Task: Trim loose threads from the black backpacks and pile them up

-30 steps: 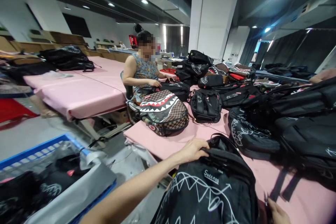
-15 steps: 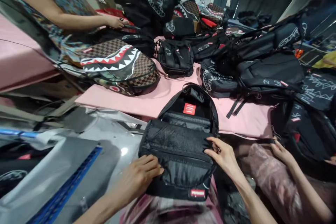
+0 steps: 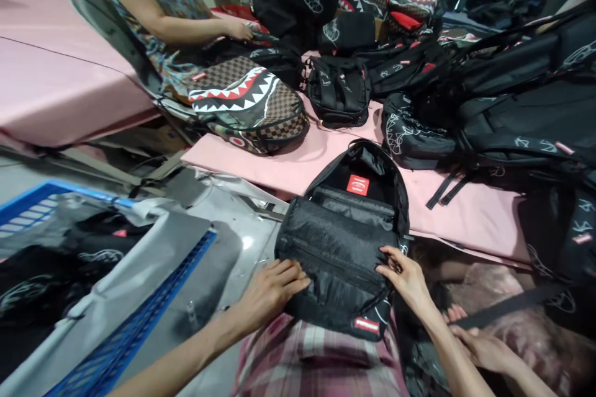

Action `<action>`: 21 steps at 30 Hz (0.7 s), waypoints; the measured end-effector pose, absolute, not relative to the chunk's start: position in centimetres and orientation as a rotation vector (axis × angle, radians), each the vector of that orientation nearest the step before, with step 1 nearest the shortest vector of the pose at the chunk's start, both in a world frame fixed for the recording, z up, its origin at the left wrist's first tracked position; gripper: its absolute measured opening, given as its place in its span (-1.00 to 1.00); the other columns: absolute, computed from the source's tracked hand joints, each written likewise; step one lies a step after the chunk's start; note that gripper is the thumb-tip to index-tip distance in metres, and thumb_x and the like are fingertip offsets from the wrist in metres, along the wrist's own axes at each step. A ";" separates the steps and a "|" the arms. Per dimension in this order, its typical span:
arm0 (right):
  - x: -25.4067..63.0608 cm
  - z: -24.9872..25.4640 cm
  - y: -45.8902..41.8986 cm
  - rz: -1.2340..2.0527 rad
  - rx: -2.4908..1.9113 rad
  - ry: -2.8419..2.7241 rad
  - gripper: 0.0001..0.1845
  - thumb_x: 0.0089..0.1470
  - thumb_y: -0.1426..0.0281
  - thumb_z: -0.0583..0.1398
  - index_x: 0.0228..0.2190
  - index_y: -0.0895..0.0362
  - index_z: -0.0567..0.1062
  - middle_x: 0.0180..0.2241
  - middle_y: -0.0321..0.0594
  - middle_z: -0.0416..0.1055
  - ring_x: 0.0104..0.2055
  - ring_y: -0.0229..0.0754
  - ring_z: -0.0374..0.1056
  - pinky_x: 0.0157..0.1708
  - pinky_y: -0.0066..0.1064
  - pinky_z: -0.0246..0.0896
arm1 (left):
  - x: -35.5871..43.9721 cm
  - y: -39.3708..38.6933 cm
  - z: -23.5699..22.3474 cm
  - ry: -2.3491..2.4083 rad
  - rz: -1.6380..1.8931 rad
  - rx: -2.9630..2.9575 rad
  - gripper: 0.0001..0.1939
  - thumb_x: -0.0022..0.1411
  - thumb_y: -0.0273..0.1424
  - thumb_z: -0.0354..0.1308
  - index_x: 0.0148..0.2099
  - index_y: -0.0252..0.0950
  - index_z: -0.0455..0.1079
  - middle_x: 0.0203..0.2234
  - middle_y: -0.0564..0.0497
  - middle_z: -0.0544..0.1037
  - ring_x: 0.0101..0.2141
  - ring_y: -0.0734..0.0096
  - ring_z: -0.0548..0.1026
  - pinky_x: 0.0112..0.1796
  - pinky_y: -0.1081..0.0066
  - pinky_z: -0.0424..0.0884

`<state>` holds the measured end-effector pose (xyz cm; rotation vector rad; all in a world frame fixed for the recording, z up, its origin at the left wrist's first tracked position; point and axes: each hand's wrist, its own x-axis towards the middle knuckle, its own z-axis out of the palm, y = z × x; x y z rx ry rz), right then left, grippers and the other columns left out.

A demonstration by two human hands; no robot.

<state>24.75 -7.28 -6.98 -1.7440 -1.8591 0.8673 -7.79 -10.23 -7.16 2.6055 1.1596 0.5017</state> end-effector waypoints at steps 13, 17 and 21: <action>23.8 -7.0 -7.0 0.882 -1.738 -1.949 -0.62 -0.03 0.27 0.20 -0.12 0.05 0.41 -0.41 -0.30 0.40 -0.41 -0.25 0.33 -0.35 -0.45 0.20 | -2.0 6.4 -0.1 1.246 0.263 2.330 -0.66 0.31 -0.32 -0.19 -0.08 -0.26 0.38 -0.15 0.01 0.49 -0.13 0.45 0.41 -0.09 0.48 0.26; 25.1 -5.1 -6.6 0.989 -1.657 -1.976 -0.66 -0.04 0.30 0.21 -0.16 0.08 0.44 -0.41 -0.28 0.43 -0.38 -0.23 0.36 -0.35 -0.45 0.22 | 2.6 9.1 -3.0 1.311 -0.225 2.364 -0.76 0.17 -0.40 0.00 -0.31 -0.35 0.48 -0.39 -0.13 0.55 -0.23 0.21 0.45 -0.24 0.33 0.35; 25.7 -2.5 -2.1 0.881 -1.648 -1.890 -0.79 0.09 0.33 0.09 -0.30 0.12 0.49 -0.35 -0.24 0.47 -0.31 -0.23 0.38 -0.28 -0.45 0.23 | 2.5 7.0 -5.1 1.219 -0.312 2.406 -0.74 0.16 -0.43 -0.04 -0.36 -0.30 0.49 -0.48 -0.13 0.53 -0.27 0.18 0.45 -0.34 0.33 0.35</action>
